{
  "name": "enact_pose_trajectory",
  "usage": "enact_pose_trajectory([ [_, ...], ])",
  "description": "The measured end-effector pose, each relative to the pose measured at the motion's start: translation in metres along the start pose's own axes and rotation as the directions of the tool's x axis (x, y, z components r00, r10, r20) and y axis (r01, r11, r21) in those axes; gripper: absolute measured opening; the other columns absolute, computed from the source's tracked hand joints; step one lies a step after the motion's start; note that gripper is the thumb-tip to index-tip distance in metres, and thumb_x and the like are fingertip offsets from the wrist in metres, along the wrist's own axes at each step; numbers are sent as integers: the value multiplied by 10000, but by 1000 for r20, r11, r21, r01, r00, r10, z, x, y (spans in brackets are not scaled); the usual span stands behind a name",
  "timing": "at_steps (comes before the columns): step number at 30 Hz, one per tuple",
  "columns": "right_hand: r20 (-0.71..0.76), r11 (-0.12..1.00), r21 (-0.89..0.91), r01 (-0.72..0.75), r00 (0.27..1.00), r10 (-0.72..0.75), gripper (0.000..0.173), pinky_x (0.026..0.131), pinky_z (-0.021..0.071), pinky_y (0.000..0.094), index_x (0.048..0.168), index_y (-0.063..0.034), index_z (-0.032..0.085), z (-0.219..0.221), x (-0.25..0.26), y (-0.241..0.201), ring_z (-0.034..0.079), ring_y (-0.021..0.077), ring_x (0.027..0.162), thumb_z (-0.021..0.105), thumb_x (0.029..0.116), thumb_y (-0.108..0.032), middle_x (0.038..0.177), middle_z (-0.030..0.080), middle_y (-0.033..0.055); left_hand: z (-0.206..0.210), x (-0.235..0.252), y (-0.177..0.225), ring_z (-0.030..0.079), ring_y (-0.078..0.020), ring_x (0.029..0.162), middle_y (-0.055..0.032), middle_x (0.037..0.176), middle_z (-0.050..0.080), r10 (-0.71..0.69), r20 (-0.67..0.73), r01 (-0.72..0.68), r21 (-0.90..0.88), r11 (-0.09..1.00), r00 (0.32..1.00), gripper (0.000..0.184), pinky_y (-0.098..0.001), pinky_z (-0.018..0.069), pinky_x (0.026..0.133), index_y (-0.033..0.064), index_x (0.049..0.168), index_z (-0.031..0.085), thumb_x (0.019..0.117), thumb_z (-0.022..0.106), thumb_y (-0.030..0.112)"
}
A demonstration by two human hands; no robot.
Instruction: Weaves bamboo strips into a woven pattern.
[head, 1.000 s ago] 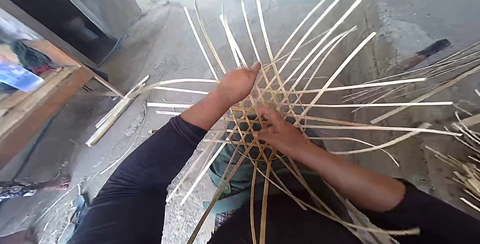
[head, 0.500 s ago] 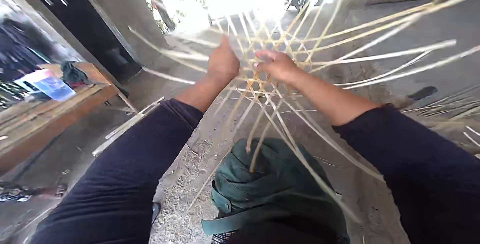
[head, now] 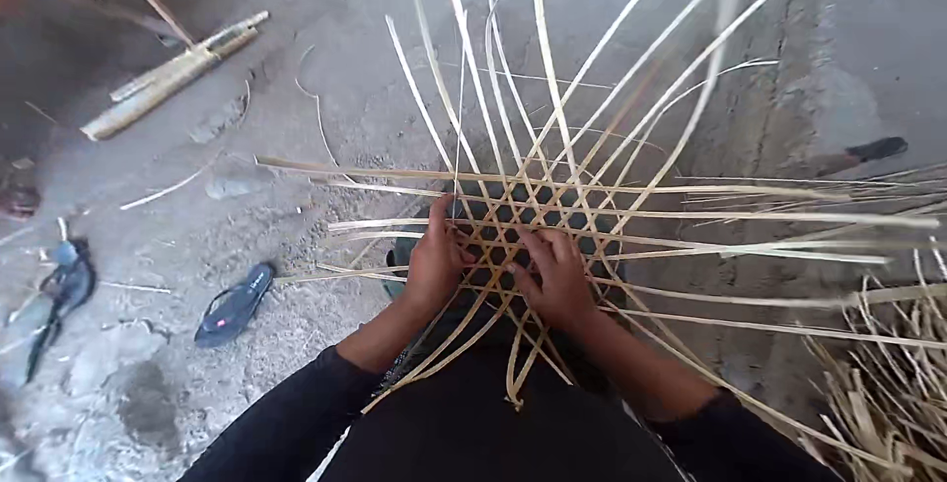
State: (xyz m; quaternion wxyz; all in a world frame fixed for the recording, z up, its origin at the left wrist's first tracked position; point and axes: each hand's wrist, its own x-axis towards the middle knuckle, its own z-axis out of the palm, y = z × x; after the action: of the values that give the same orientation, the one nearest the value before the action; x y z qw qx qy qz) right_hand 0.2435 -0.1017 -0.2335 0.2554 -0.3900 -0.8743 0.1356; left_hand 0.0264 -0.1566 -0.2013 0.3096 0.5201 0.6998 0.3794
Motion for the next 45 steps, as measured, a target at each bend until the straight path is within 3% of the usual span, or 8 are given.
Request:
enact_pose_trajectory([
  [11, -10, 973, -231, -28, 1000, 27, 470, 1060, 392, 673, 1406, -240, 632, 21, 25, -19, 490, 443, 1352, 553, 1015, -490, 1485, 523, 191, 8, 7, -1, 727, -225, 676, -145, 1054, 687, -44, -136, 42, -16, 999, 990, 455, -439, 650, 649, 131, 1541, 352, 1093, 425, 111],
  [23, -20, 991, -74, 110, 994, -112, 251, 948, 482, 535, 1197, -170, 742, 5, 88, 0, 592, 353, 1113, 631, 1015, -302, 1134, 663, 128, 20, 1, -16, 688, -141, 601, -74, 1007, 710, 23, -284, -62, -128, 990, 958, 405, -337, 627, 589, 141, 1493, 428, 1090, 423, 107],
  [27, 157, 997, -61, 54, 987, -44, 177, 916, 510, 544, 1074, -153, 789, -22, 113, -15, 620, 348, 1048, 711, 963, -268, 1056, 675, 138, 19, 2, -20, 693, -141, 615, -81, 997, 709, 35, -270, -78, -152, 985, 962, 435, -341, 630, 610, 122, 1512, 401, 1079, 421, 92],
  [31, 303, 905, 403, -134, 953, 6, 208, 830, 601, 351, 1179, -81, 738, -43, 164, -42, 704, 138, 932, 633, 1016, -157, 1090, 735, 49, 23, 2, -24, 691, -138, 640, -85, 1009, 714, 65, -284, -122, -186, 975, 957, 415, -337, 618, 621, 108, 1499, 430, 1084, 410, 106],
  [33, 388, 732, 659, -173, 912, -134, 290, 942, 596, 356, 1296, -15, 660, -27, 188, -51, 709, 169, 1064, 554, 1030, -64, 1238, 708, 98, 26, 0, -27, 690, -138, 648, -93, 1027, 712, 113, -308, -171, -169, 971, 945, 408, -332, 617, 622, 74, 1478, 458, 1073, 416, 97],
  [36, 510, 791, 611, -42, 784, -352, 448, 1011, 566, 351, 1408, -3, 587, 10, 221, -65, 685, 185, 1158, 652, 974, -91, 1323, 674, 139, 27, -1, -30, 706, -178, 678, -130, 1042, 719, 190, -344, -236, -96, 967, 920, 387, -367, 620, 645, 35, 1435, 510, 1058, 444, 92],
  [41, 921, 947, 298, -121, 298, -251, 417, 855, 575, 364, 1300, -34, 662, 18, 243, -103, 706, 149, 903, 772, 913, -144, 1042, 752, 103, 22, -1, -28, 714, -223, 691, -172, 1118, 704, 203, -357, -233, -43, 971, 912, 373, -399, 615, 650, 42, 1410, 544, 1060, 431, 104],
  [45, 835, 854, 473, -217, 419, -357, 130, 622, 488, 238, 901, -55, 668, 22, 229, -79, 569, 38, 651, 716, 911, -175, 740, 626, -19, 19, 1, -28, 721, -279, 707, -185, 1077, 707, 269, -329, -273, 35, 962, 905, 383, -447, 614, 645, 34, 1410, 536, 1038, 447, 66],
])
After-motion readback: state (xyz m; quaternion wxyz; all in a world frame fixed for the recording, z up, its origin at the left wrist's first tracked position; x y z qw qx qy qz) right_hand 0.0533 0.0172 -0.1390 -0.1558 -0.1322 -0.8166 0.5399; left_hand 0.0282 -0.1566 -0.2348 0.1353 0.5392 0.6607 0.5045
